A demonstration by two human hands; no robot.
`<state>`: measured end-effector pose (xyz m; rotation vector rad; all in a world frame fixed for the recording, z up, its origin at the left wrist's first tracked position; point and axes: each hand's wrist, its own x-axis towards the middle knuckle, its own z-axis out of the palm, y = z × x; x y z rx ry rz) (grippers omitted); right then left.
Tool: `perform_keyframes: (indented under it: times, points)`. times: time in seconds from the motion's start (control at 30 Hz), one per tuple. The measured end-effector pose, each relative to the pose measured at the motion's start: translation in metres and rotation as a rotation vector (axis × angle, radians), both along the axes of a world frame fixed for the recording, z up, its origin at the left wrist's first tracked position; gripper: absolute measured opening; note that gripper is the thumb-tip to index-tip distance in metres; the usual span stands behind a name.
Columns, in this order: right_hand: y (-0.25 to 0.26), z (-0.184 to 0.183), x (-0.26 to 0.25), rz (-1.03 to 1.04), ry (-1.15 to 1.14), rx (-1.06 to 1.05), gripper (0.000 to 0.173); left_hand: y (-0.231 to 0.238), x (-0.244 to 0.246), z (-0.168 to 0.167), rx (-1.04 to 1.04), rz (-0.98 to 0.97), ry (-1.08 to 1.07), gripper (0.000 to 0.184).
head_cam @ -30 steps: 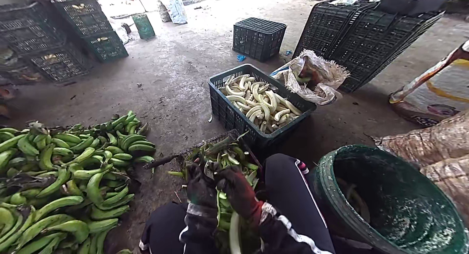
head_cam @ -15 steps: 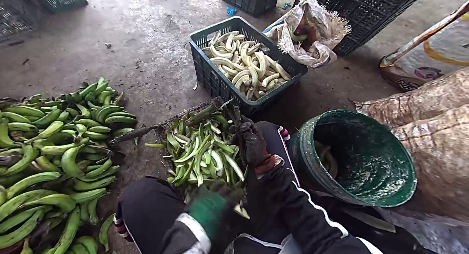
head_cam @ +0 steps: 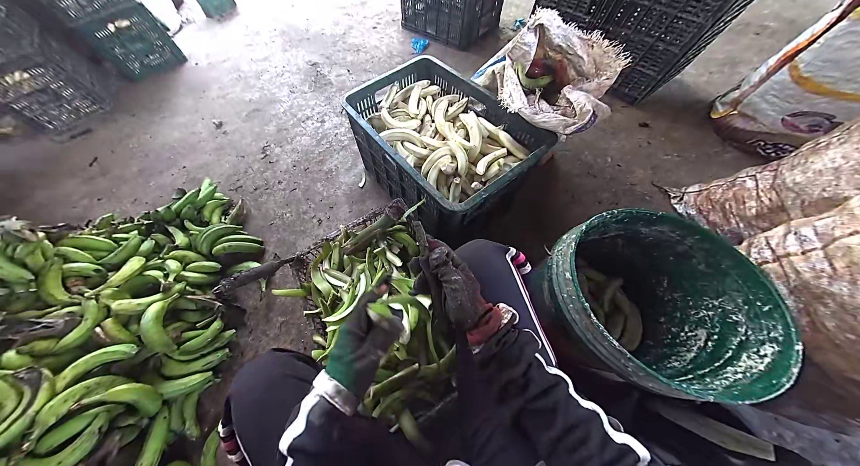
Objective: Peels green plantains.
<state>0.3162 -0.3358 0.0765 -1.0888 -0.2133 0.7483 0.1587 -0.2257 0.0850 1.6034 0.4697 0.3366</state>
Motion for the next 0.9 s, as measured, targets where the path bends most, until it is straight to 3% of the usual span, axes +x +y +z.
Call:
perform_keyframes:
  times: [0.07, 0.13, 0.2, 0.4, 0.47, 0.6, 0.7, 0.77, 0.87, 0.9]
  points:
    - [-0.001, 0.001, -0.006, 0.071, -0.07, 0.016, 0.038, 0.01, 0.011, 0.007, -0.264, 0.209, -0.189, 0.074]
    - [-0.002, -0.002, -0.014, 0.16, -0.197, 0.016, 0.046, 0.017, 0.02, 0.012, -0.427, 0.376, -0.225, 0.051]
    - [-0.003, -0.006, -0.024, 0.258, -0.322, -0.052, 0.051, 0.023, 0.025, 0.011, -0.524, 0.451, -0.182, 0.039]
    - [-0.011, -0.012, -0.042, 0.355, -0.503, -0.259, 0.041, 0.031, 0.014, 0.002, -0.233, 0.396, 0.27, 0.058]
    - [-0.01, -0.015, -0.047, 0.351, -0.586, -0.255, 0.041, 0.035, 0.012, -0.002, -0.282, 0.485, 0.213, 0.057]
    - [-0.006, -0.026, -0.068, 0.285, -0.768, -0.255, 0.037, 0.033, 0.022, -0.014, -0.622, 0.843, -0.209, 0.027]
    - [-0.003, -0.033, -0.083, 0.25, -0.892, -0.29, 0.031, 0.026, 0.024, -0.013, -0.378, 1.057, 0.022, 0.04]
    - [0.0, -0.034, -0.086, 0.197, -0.957, -0.32, 0.026, 0.024, 0.022, -0.022, -0.367, 1.003, -0.01, 0.04]
    - [0.009, -0.029, -0.073, 0.102, -1.112, -0.406, 0.031, 0.023, 0.024, -0.027, -0.741, 0.684, -0.394, 0.028]
    - [0.011, -0.026, -0.068, 0.111, -1.111, -0.436, 0.029, 0.02, 0.025, -0.027, -0.761, 0.595, -0.431, 0.028]
